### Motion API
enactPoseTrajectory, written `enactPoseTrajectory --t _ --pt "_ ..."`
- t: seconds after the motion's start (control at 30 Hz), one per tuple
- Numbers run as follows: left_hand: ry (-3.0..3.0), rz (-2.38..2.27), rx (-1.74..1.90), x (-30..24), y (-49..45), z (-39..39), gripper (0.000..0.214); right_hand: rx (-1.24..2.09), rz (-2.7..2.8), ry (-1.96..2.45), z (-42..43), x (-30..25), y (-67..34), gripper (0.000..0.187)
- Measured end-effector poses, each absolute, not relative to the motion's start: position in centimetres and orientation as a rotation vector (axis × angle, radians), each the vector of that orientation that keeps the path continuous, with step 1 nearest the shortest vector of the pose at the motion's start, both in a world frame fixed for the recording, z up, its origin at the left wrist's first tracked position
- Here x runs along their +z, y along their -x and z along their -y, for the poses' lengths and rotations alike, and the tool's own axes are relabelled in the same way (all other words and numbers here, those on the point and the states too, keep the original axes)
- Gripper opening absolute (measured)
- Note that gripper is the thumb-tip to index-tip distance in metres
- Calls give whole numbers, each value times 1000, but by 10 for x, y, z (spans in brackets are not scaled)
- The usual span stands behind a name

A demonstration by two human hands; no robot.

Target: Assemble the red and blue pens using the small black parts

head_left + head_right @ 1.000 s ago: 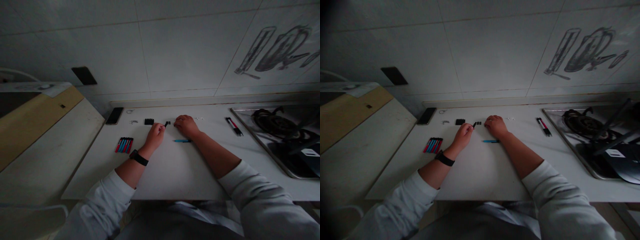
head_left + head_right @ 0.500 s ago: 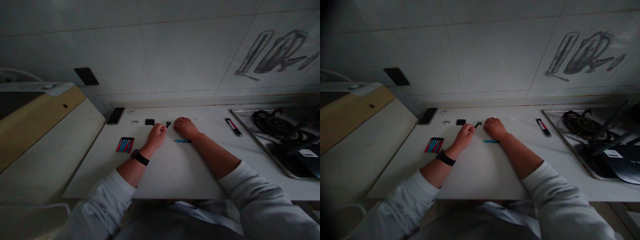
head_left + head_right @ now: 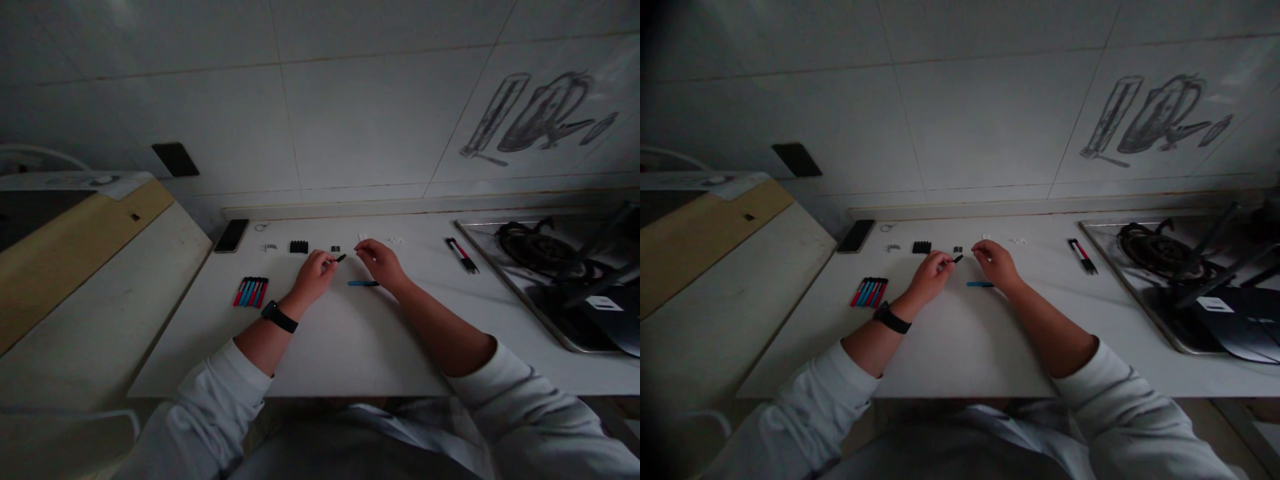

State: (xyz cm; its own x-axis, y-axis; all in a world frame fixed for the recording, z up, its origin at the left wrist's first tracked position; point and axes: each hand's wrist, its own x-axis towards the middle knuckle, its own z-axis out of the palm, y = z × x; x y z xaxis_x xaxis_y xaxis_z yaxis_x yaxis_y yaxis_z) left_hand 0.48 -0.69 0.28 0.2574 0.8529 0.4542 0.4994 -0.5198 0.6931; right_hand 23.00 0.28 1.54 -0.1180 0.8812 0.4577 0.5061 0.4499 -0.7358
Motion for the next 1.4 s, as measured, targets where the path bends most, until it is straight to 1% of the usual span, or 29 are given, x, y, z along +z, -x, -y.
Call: enactPoseTrajectory --t 0.1,0.2,0.3,0.43,0.53,0.73,1.0,1.23,1.4 --pt "-2158 -1208 1151 5 -5 8 2 634 1674 1153 1 15 -224 19" --pt "-2175 -1200 1135 7 -5 8 2 613 1680 1120 2 17 -223 18" --pt "-2142 -1202 1120 7 -6 9 1 633 1623 1112 -1 16 -224 21" --pt "-2136 -1197 1112 7 -7 9 3 791 1552 1074 -4 10 -223 26" --pt "-2154 -1196 1108 7 -8 10 3 842 1566 1059 -4 7 -222 26" --pt "-2169 -1180 1119 9 -7 10 3 848 1612 1043 -1 5 -221 24" --pt "-2176 -1174 1118 8 -7 11 6 854 1630 1061 1 7 -219 28" --pt "-2166 -1150 1109 6 -7 10 3 742 1736 1098 7 15 -220 25" --pt "-2156 -1110 1095 7 -8 11 6 628 1891 1025 12 21 -221 26"
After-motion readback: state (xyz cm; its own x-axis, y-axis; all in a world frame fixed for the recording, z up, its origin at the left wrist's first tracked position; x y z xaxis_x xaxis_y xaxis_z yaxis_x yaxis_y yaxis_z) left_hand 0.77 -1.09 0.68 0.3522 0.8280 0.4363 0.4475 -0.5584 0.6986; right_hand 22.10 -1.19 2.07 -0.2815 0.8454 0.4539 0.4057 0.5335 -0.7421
